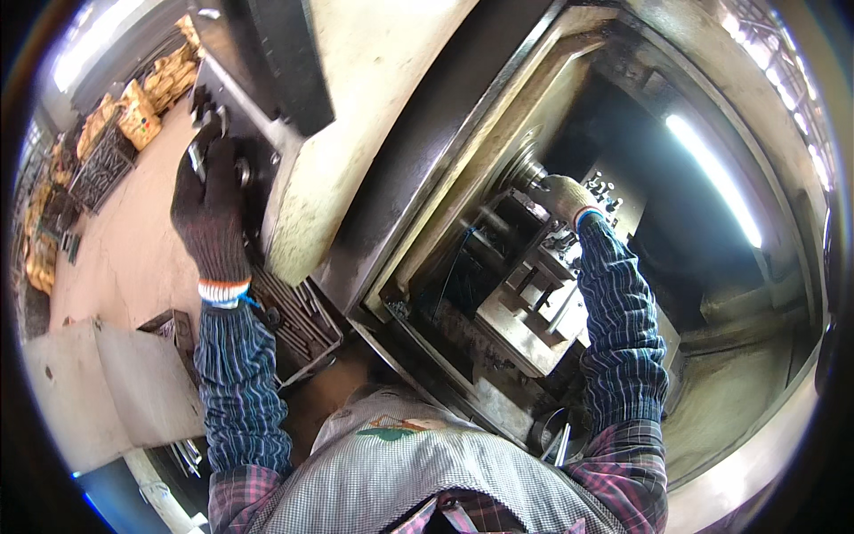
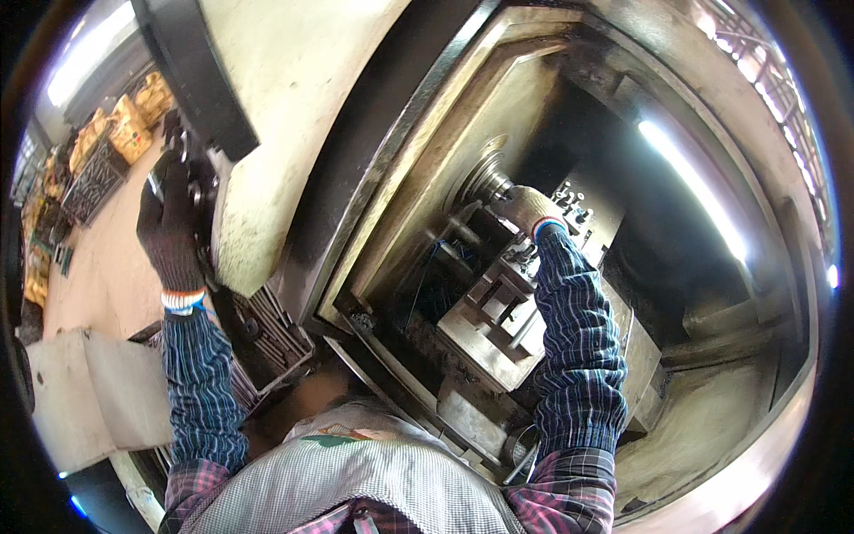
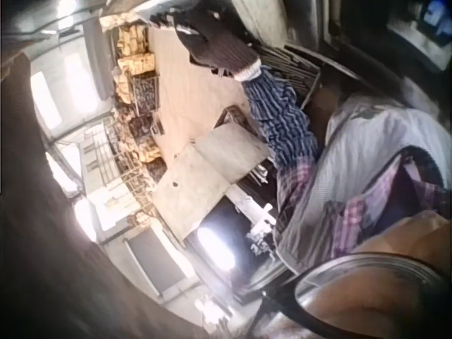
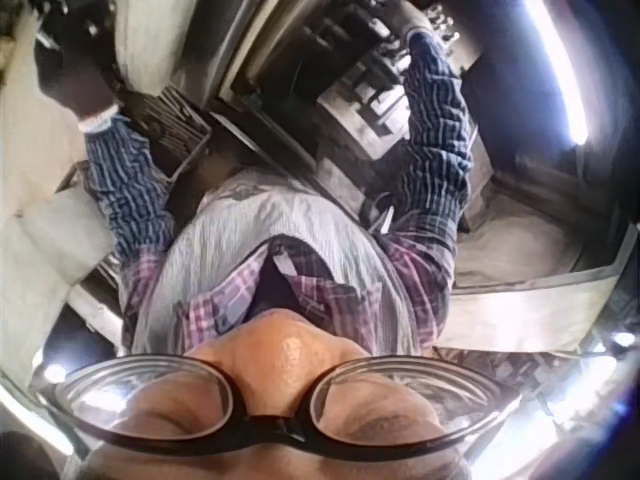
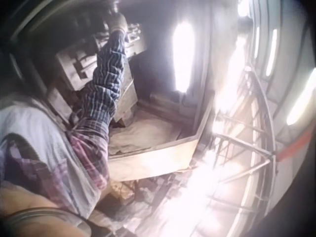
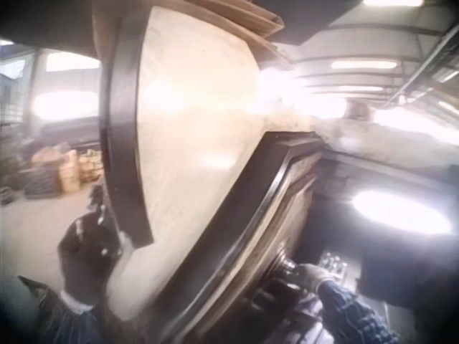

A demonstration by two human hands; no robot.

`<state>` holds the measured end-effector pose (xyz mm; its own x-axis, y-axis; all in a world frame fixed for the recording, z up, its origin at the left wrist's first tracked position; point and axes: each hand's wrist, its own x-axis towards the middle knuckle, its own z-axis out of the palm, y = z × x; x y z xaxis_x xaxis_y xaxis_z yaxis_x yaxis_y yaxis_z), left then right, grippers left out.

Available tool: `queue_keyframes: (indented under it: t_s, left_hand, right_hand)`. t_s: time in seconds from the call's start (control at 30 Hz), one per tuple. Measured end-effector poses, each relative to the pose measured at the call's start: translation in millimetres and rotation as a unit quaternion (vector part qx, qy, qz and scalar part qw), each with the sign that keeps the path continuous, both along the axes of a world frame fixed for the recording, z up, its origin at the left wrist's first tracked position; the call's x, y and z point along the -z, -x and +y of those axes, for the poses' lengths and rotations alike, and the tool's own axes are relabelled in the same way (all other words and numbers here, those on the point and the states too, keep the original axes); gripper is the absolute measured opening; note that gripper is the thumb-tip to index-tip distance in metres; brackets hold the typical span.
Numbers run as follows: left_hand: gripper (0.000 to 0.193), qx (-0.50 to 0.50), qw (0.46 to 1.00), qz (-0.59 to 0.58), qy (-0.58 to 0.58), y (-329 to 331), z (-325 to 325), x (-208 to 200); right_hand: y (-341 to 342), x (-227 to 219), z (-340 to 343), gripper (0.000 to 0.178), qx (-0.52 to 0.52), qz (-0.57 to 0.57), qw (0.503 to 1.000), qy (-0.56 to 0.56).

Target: The person repeatedly picks up metal rods from a bin, inserts them into a lathe chuck, and removes them after a brief operation. The person then places the processed rods into a collection bin. This cycle is repeated multiple times throughout the clip.

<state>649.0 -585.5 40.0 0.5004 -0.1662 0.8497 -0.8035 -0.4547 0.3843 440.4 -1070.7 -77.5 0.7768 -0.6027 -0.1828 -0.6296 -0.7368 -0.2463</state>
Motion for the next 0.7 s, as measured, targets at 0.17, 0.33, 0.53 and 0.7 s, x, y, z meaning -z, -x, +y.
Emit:
queue_keyframes:
  t_s: [0.17, 0.33, 0.53, 0.7]
  left_hand:
    - [0.027, 0.016, 0.995, 0.057, 0.079, 34, -20, 2]
    - [0.028, -0.055, 0.995, -0.044, 0.077, 53, -20, 10]
    - [0.051, -0.019, 0.999, -0.045, 0.015, 44, -16, 11]
    - [0.058, -0.024, 0.995, -0.096, -0.011, 40, -16, 15]
  right_hand:
    - [11, -13, 22, 0.093, 0.030, 0.061, 0.997, 0.029]
    - [-22, -43, 121, 0.070, -0.036, 0.152, 0.976, 0.150]
    - [-53, 81, 153, 0.049, -0.176, 0.398, 0.886, 0.158]
    - [-59, 139, 147, 0.047, -0.120, 0.545, 0.823, 0.111]
